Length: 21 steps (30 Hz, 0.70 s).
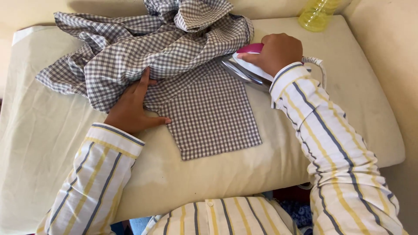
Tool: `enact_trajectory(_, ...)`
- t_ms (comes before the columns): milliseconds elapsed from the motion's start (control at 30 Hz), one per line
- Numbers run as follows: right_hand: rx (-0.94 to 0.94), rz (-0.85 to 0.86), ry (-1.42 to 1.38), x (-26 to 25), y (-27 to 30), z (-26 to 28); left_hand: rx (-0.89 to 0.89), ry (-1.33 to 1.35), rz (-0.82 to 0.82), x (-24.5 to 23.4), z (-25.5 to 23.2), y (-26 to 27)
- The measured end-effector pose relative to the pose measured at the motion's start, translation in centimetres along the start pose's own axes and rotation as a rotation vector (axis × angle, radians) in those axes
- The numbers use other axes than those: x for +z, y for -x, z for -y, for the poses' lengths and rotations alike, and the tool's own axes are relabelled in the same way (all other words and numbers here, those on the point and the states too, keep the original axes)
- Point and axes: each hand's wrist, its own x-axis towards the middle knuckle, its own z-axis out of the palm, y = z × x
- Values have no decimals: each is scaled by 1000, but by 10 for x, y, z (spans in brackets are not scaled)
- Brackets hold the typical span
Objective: The recorder is ironing a checkered shirt on an ironing board using a steam iron.
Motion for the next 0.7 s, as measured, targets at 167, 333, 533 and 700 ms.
enact_trajectory(167,-192,51,-19,-19,18,-8,-25,5,20,-1,1,-3)
enact_trajectory(333,-267,89,19,-14,18,-16,-54,13,28,-1,0,-2)
enact_trajectory(533,-110,-12,-20,-7,1,-8,19,-15,0,4,8,0)
enact_trajectory(700,-37,130,11,-10,2,-10,26,-1,-25,5,7,0)
